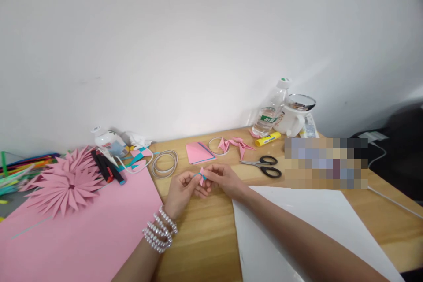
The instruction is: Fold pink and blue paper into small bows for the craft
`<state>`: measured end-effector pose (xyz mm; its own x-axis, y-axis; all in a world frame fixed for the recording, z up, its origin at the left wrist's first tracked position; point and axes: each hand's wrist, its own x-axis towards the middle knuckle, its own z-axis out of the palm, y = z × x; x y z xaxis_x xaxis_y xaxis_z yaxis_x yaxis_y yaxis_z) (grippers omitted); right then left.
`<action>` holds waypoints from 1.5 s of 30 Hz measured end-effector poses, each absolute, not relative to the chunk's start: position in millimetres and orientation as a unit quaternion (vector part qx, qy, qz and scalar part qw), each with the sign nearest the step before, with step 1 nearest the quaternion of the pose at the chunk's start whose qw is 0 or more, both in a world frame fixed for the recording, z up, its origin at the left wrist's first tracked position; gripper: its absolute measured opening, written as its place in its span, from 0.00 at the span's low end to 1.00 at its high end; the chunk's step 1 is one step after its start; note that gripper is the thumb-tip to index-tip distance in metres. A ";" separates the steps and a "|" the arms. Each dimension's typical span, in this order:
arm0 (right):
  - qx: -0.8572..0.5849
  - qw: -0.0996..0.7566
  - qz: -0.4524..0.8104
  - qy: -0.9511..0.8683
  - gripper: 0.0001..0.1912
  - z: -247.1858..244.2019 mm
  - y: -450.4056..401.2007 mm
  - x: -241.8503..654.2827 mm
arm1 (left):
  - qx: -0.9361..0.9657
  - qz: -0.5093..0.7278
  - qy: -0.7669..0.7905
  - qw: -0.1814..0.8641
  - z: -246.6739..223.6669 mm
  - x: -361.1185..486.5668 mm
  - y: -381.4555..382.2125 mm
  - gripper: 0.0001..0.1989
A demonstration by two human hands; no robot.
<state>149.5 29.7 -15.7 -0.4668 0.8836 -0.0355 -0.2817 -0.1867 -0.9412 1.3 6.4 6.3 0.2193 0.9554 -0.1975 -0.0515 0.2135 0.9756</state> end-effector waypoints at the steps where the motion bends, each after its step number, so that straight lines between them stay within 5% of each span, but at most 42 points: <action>1: -0.313 0.411 0.707 -0.483 0.15 -15.9 29.8 149.3 | 0.473 0.404 0.471 0.625 6.3 1.7 6.2 0.14; 9: -0.351 0.435 0.642 -0.524 0.16 -16.5 28.3 145.8 | 0.446 0.410 0.439 0.664 4.8 3.3 6.7 0.16; 16: -0.323 0.413 0.658 -0.540 0.15 -19.0 27.1 143.3 | 0.526 0.400 0.522 0.539 1.0 1.2 6.2 0.14; 23: -0.316 0.443 0.654 -0.526 0.15 -18.3 25.9 143.2 | 0.560 0.383 0.470 0.565 7.4 3.2 5.0 0.12; 34: -0.275 0.431 0.683 -0.522 0.15 -21.6 24.2 148.5 | 0.664 0.345 0.487 0.451 -2.4 -0.2 -0.1 0.12; 45: -0.284 0.426 0.687 -0.515 0.14 -23.5 32.6 153.5 | 0.629 0.354 0.492 0.487 8.1 7.3 -0.8 0.14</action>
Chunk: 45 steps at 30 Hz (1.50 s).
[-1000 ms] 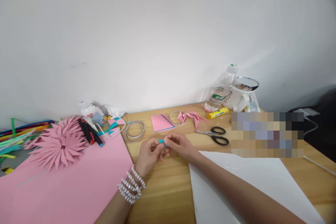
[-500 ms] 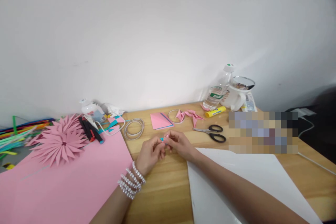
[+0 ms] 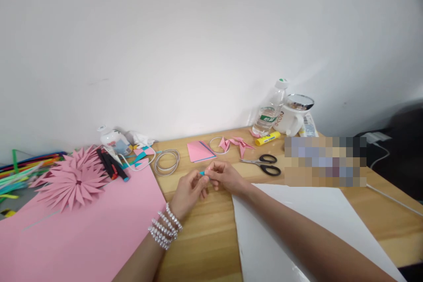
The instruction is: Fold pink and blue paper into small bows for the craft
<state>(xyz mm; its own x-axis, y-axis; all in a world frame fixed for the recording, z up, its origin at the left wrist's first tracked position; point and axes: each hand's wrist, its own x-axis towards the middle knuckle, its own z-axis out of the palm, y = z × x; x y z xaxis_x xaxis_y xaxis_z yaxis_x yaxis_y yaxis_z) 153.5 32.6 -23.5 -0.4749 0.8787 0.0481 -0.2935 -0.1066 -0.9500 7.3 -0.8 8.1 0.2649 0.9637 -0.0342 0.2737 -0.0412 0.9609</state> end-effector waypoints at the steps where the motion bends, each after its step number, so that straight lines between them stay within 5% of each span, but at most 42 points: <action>1: -0.287 0.420 0.685 -0.522 0.15 -21.8 32.0 153.2 | 0.626 0.361 0.496 0.481 9.7 7.3 -0.9 0.15; 17: -0.328 0.430 0.634 -0.553 0.19 -15.9 25.9 152.1 | 0.617 0.365 0.461 0.523 12.1 7.3 -4.7 0.17; 27: -0.321 0.455 0.705 -0.439 0.19 -22.5 28.5 143.5 | 0.693 0.436 0.509 0.267 3.0 -2.0 1.6 0.10; 33: -0.313 0.492 0.680 -0.444 0.14 -19.7 29.1 148.1 | 0.718 0.435 0.502 0.208 -0.9 -3.1 0.0 0.13; 41: -0.343 0.498 0.641 -0.472 0.14 -19.2 29.3 148.6 | 0.561 0.447 0.537 0.444 4.7 0.9 5.5 0.18; 45: -0.344 0.473 0.634 -0.505 0.14 -16.2 27.6 148.3 | 0.564 0.433 0.517 0.477 5.1 2.1 4.8 0.15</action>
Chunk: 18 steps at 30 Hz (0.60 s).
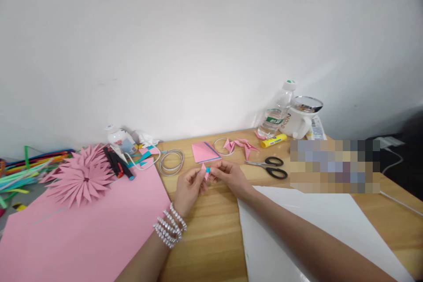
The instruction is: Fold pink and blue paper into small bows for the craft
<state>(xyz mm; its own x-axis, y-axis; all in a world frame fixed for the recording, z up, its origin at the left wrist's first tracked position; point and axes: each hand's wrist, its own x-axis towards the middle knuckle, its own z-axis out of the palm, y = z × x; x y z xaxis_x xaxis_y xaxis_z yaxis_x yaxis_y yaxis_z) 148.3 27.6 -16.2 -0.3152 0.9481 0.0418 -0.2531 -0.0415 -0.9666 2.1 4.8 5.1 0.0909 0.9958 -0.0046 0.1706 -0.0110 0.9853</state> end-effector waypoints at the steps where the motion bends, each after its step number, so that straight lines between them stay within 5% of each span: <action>1: -0.345 0.470 0.627 -0.516 0.14 -16.2 27.5 148.5 | 0.565 0.431 0.510 0.484 4.6 2.0 4.6 0.15; 18: -0.351 0.472 0.578 -0.565 0.10 -19.9 28.1 149.0 | 0.592 0.415 0.542 0.428 2.8 4.3 1.3 0.10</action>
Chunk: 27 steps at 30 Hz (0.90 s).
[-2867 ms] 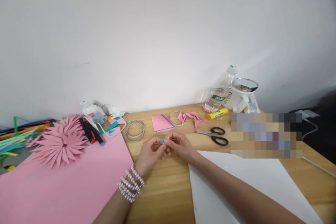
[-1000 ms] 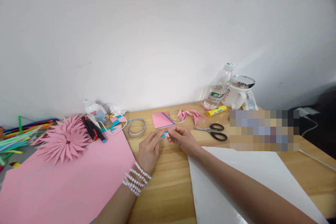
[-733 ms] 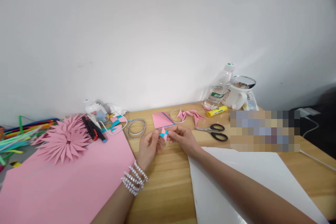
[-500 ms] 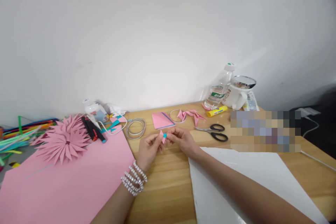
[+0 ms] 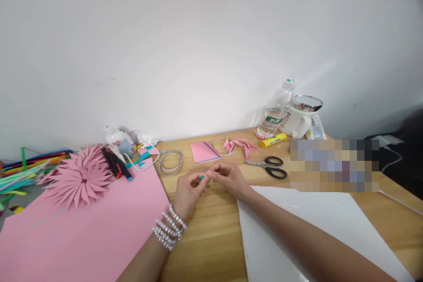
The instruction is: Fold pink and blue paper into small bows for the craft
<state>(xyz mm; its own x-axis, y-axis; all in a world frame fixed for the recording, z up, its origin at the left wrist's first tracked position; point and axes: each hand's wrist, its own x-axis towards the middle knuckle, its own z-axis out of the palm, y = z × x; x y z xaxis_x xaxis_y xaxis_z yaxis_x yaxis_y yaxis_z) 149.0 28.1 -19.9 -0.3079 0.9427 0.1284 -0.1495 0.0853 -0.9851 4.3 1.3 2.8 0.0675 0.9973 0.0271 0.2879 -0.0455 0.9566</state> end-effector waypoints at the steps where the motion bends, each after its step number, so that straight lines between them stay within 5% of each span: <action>1: -0.353 0.472 0.577 -0.564 0.10 -19.8 28.1 149.0 | 0.599 0.412 0.545 0.418 2.1 3.8 1.7 0.09; 7: -0.351 0.473 0.582 -0.561 0.10 -18.5 28.2 149.7 | 0.631 0.405 0.552 0.364 0.9 3.1 2.7 0.10; 18: -0.323 0.482 0.555 -0.596 0.12 -18.7 25.9 153.9 | 0.604 0.376 0.524 0.469 8.0 2.9 1.4 0.14; 27: -0.268 0.460 0.682 -0.501 0.12 -18.4 26.4 153.5 | 0.544 0.405 0.457 0.575 2.9 0.9 -0.1 0.13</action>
